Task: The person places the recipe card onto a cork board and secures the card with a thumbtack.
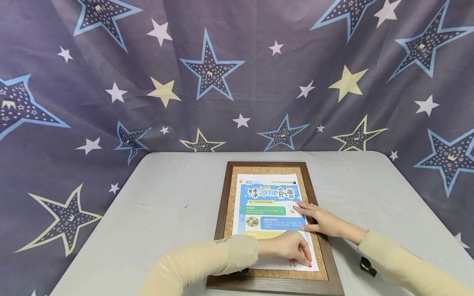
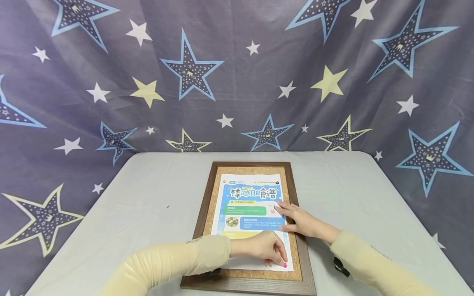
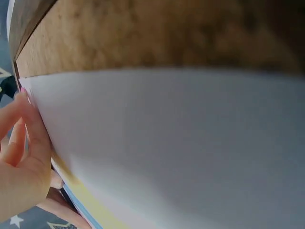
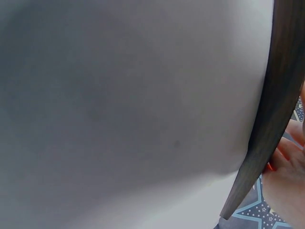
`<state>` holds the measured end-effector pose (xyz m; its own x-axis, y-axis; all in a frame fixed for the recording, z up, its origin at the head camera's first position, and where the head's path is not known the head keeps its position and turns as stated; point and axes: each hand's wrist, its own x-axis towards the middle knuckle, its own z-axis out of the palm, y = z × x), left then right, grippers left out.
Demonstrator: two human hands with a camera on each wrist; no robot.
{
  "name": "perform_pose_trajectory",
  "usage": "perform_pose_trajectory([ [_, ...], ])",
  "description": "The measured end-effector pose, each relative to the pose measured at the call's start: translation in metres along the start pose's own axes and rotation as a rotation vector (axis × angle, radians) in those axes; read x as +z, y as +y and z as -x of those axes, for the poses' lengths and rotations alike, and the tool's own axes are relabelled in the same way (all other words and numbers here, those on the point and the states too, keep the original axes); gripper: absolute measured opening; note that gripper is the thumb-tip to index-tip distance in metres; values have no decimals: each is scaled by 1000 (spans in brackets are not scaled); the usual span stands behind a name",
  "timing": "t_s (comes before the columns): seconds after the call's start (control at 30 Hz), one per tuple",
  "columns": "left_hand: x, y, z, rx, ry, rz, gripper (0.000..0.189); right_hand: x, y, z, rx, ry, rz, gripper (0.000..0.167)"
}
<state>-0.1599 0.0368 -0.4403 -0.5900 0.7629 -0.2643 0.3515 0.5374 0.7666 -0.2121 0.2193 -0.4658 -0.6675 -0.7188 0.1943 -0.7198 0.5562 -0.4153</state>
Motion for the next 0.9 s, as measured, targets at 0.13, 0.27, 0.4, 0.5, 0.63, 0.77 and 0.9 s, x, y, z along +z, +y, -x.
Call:
perform_pose_trajectory([
  [0.13, -4, -4, 0, 22, -35, 21, 6, 1, 0, 0, 3, 4, -1, 57],
  [0.27, -11, -8, 3, 54, -61, 4, 7, 1, -1, 0, 14, -4, -8, 58],
  [0.4, -19, -12, 9, 79, -72, 14, 8, 1, -1, 0, 21, -7, -10, 58],
  [0.5, -27, -16, 14, 95, -66, 56, 9, 1, -1, 0, 23, -6, -9, 58],
  [0.63, -38, -20, 22, 114, -21, 37, 11, 1, -1, 0, 29, -9, -9, 59],
  [0.77, -49, -24, 29, 137, 60, -81, 12, 1, 0, 0, 49, -26, -10, 61],
  [0.9, -56, -29, 37, 130, 125, -112, 13, 0, -1, 0, 64, -41, -21, 62],
])
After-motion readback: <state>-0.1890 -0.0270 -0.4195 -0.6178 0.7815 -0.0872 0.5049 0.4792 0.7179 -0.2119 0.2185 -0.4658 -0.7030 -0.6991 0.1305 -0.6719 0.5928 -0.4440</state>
